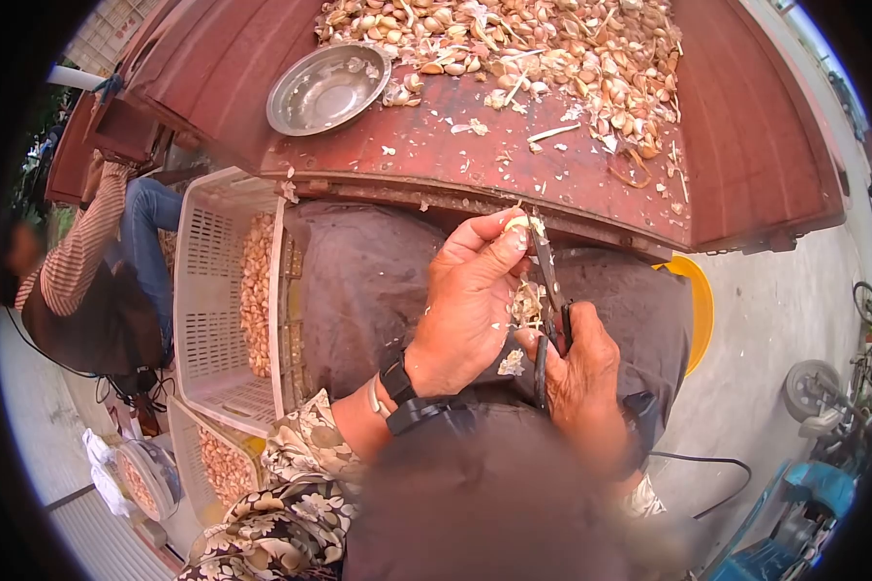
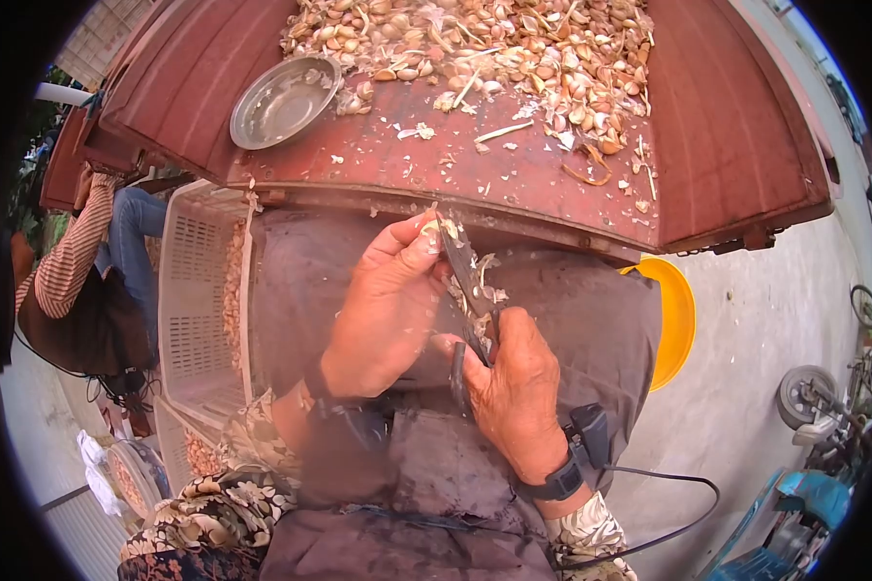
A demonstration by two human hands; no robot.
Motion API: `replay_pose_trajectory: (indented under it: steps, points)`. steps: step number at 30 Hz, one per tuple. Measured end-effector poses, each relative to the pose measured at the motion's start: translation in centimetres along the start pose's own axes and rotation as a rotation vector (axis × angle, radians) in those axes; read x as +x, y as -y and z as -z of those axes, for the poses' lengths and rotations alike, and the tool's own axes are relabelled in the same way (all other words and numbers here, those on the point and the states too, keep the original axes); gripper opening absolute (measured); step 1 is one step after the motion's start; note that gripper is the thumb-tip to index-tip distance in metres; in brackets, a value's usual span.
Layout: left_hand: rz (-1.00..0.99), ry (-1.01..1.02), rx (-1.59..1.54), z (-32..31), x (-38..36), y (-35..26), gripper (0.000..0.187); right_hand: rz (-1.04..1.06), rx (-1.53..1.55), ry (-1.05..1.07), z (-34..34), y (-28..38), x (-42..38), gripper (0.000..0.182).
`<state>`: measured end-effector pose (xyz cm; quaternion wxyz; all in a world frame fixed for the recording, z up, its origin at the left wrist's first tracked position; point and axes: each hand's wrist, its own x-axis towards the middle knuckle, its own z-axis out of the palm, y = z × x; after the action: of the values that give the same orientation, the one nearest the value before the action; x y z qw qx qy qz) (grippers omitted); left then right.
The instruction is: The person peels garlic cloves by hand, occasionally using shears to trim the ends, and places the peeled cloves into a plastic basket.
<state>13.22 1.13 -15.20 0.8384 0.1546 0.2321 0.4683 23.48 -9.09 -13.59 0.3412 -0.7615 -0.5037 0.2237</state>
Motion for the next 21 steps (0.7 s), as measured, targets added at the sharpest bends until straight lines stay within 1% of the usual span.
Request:
replay_pose_trajectory:
  steps: [3, 6, 9, 12, 13, 15, 18, 21]
  points:
    - [-0.029, -0.001, -0.01, 0.1, 0.2, 0.3, 0.017, -0.065, 0.093, 0.064, 0.1, 0.4, 0.2, 0.045]
    - [-0.05, 0.001, 0.027, 0.3, 0.5, 0.4, 0.016, 0.013, 0.128, 0.056, -0.2, -0.1, 0.2, 0.046]
    - [-0.067, -0.025, 0.041, 0.1, 0.5, 0.3, 0.016, -0.034, 0.277, 0.139, 0.0, 0.0, 0.1, 0.043]
    - [-0.017, 0.011, 0.024, 0.8, 0.9, 0.0, 0.02, -0.467, 0.681, 0.378, 0.5, -0.1, 0.4, 0.041]
    - [0.004, 0.058, -0.005, 0.7, 1.0, -0.2, 0.022, -0.48, 0.769, 0.402, 0.6, -0.4, 0.4, 0.038]
    - [0.047, 0.153, -0.061, 0.6, 0.9, -0.4, 0.027, -0.447, 0.873, 0.231, 0.3, -0.7, 0.8, 0.039]
    - [0.087, 0.246, 0.04, 0.9, 0.3, -0.6, 0.032, -0.43, 0.981, -0.013, 0.6, -1.0, 2.3, 0.038]
    - [0.084, 0.228, 0.399, 0.2, -1.1, -0.2, 0.033, -0.231, 0.823, -0.044, 1.2, -0.2, 3.1, 0.03]
